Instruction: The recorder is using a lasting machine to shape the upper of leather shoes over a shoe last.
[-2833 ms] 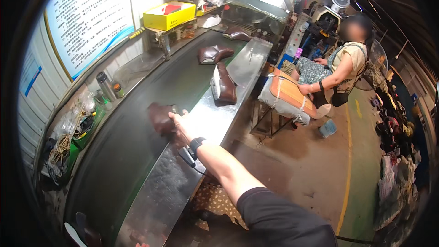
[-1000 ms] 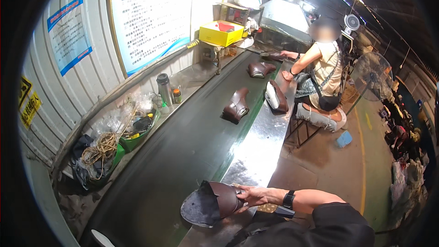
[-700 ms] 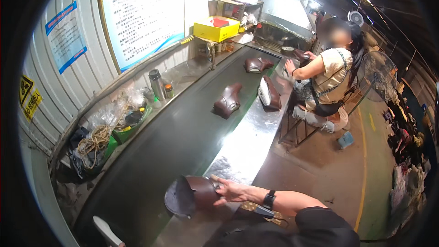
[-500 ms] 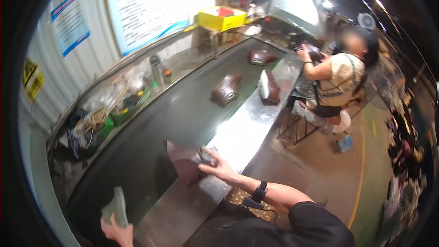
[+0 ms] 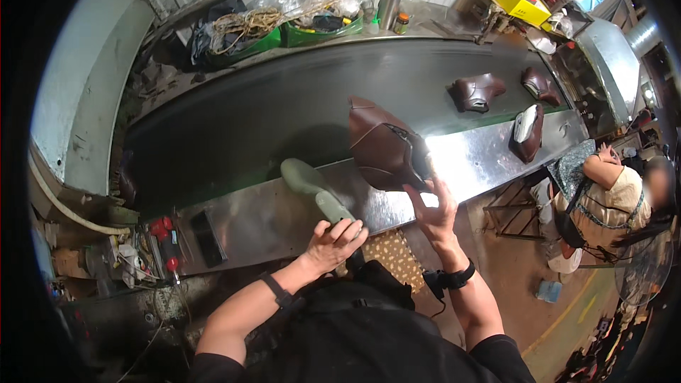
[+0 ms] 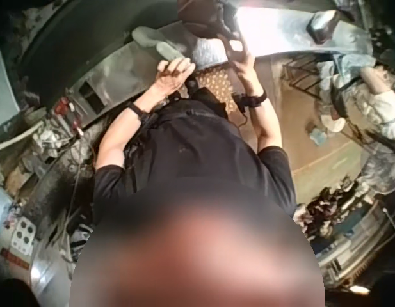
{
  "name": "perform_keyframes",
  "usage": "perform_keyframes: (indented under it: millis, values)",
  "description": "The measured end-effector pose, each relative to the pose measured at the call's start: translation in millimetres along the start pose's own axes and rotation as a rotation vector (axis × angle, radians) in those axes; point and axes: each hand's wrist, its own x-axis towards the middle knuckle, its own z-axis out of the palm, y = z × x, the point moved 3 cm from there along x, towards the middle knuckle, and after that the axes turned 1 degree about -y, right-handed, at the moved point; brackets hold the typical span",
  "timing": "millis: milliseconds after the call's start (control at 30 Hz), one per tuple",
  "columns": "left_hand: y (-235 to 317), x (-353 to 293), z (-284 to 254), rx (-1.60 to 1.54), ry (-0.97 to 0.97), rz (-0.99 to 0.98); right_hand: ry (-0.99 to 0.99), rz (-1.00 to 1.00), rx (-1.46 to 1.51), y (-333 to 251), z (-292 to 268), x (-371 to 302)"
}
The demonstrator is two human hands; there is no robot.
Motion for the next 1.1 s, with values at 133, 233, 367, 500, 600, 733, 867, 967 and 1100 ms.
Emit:
perform_keyframes:
  millis: [133,233,367,500,600,733,867,967,1100]
  values:
    - [3,17,-13,-0.55,-0.256,-0.096,0.045,0.087,0.091,0,-8,-16]
    - [-39,49,-30,-1.162,0.066,-0.865,0.044,0.115,0.301,-5,-11,-30]
    - [-90,92,-59,-2.444,0.075,-1.269,-0.201,0.201,0.531,-35,-20,-35]
    - [-84,94,-81,-2.146,0.104,-1.151,-0.114,0.143,0.523,-80,-32,19]
    - [-73,88,-98,-2.118,0.09,-1.117,-0.274,-0.057,0.453,-104,-28,61]
    - [-66,82,-112,-1.936,0.158,-1.089,-0.249,-0.227,0.18,-120,-14,60]
    - [-77,74,-122,-1.836,0.271,-1.066,-0.269,-0.164,0.351,-123,-10,59]
    - [-84,69,-130,-1.914,0.268,-1.079,-0.394,-0.181,0.315,-126,-6,69]
    - [-95,60,-133,-1.883,0.3,-1.1,-0.458,-0.007,0.422,-126,3,69]
